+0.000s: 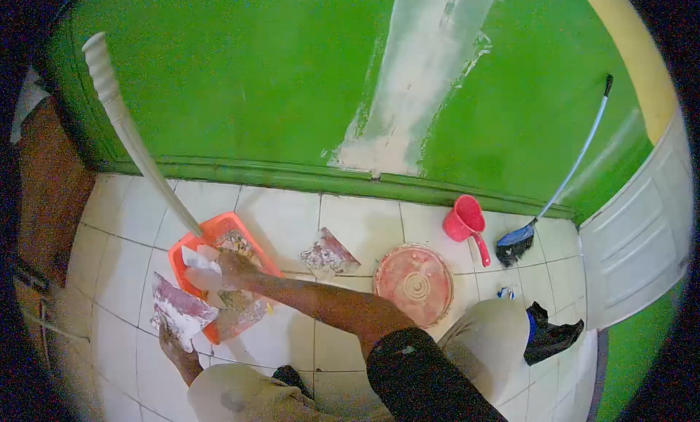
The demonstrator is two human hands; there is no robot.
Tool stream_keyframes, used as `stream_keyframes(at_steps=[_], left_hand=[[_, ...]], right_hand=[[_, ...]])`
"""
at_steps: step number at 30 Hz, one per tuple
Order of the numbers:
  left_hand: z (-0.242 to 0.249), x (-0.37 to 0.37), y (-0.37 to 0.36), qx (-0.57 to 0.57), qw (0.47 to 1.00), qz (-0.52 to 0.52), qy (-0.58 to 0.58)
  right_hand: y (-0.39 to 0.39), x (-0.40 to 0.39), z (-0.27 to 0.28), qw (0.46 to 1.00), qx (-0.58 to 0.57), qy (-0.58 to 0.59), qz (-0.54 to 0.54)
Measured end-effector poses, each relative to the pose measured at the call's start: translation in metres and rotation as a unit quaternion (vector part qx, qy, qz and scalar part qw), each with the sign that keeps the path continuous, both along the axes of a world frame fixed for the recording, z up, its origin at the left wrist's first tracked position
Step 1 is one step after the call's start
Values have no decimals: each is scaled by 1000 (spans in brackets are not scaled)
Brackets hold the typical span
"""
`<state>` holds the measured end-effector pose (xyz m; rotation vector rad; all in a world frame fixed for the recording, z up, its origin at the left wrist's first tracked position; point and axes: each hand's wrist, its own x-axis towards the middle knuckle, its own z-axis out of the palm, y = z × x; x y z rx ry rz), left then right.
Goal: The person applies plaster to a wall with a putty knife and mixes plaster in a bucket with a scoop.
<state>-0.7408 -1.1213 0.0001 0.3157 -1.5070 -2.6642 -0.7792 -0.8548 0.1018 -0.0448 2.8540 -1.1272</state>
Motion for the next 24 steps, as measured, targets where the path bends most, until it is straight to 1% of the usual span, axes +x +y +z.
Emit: stream_keyframes(at_steps=[1,2,3,4,6,7,8,9,10,11,12,13,14,15,16,17,18,19,20,21,22,24], left_hand=[[6,-1,8,0,1000,-6,-1],[12,0,20,16,999,-37,31],[16,2,29,33,995,-68,61],[10,3,36,-64,989,-77,108],[-4,-1,66,-65,988,-106,90],[-3,-3,83,-68,987,-122,74],[14,7,112,-219,939,-94,247],[-45,-17,122,22,969,-221,106],[-32,-11,151,70,972,-223,13],[-7,1,193,114,964,-224,-83],[15,20,230,113,958,-260,-38],[35,34,263,112,949,-296,5],[50,39,292,151,913,-378,-39],[60,41,320,186,866,-456,-84],[56,43,349,176,848,-500,-17],[70,48,374,167,823,-540,51],[83,58,396,89,818,-568,19],[110,72,414,9,807,-591,-11],[115,75,432,5,799,-601,-11],[114,78,451,-7,767,-639,55],[112,80,465,-12,728,-674,123],[132,95,483,-32,702,-697,143]], right_hand=[[9,5,29,998,-20,-59,-21],[23,2,32,998,-20,-60,-29],[38,0,33,997,35,-65,3],[55,1,33,993,89,-71,34],[97,17,39,984,167,-40,45],[110,46,88,982,155,-107,0],[149,58,49,992,127,15,-7],[170,80,64,984,177,5,0],[196,106,82,974,226,-9,6],[226,137,96,965,251,46,59],[252,169,105,950,275,98,112],[265,194,107,972,213,8,-95],[278,221,127,969,215,-49,-111],[307,248,114,952,296,31,-76],[317,275,132,947,301,-53,-97],[332,306,132,933,348,-31,-80],[343,336,129,916,395,-10,-63],[342,364,134,916,393,-13,-76],[335,391,143,918,361,-8,-162],[326,411,151,912,327,-3,-246],[311,423,159,907,329,-6,-262],[292,454,175,885,213,-135,-392]])
